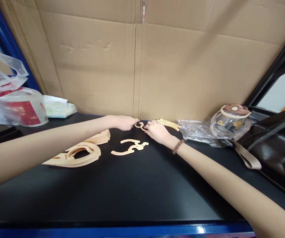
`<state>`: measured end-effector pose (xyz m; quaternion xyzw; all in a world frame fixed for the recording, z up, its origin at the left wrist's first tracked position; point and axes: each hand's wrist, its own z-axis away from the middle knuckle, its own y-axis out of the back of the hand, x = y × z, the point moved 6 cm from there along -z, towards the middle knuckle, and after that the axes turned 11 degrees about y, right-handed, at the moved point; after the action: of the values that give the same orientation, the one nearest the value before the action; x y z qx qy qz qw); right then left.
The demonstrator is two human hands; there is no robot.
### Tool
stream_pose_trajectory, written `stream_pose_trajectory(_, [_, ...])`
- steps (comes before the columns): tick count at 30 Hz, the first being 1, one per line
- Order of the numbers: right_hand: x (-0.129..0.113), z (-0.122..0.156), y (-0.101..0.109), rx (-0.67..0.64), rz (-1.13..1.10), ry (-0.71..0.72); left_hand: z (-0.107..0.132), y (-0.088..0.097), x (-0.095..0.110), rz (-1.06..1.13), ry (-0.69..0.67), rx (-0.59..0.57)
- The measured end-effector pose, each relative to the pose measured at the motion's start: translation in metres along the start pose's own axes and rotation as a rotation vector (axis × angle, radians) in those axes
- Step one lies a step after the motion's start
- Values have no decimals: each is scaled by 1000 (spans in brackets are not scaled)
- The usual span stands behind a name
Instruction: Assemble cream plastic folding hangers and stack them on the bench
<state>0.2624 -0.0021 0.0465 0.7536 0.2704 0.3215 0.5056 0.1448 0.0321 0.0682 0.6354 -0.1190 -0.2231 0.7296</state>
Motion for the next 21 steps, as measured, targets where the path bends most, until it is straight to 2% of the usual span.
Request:
stream_pose_trajectory(6, [3,-1,6,34,11,-31,8,2,-6,13,1,-7])
stream_pose_trajectory(12, [-9,22,20,64,-31,-38,32,15,-17,73,-53,-4])
stream_pose_trajectory(17, [-49,58,45,124,-65,83,79,29,-37,105,-42,100])
stream_pose_trajectory(19, [-67,71,52,140,-111,157,108,27,-29,81,-68,190])
stream_pose_trajectory(21, [-82,80,54,127,-164,206,138,19,-7,-24,-109,335])
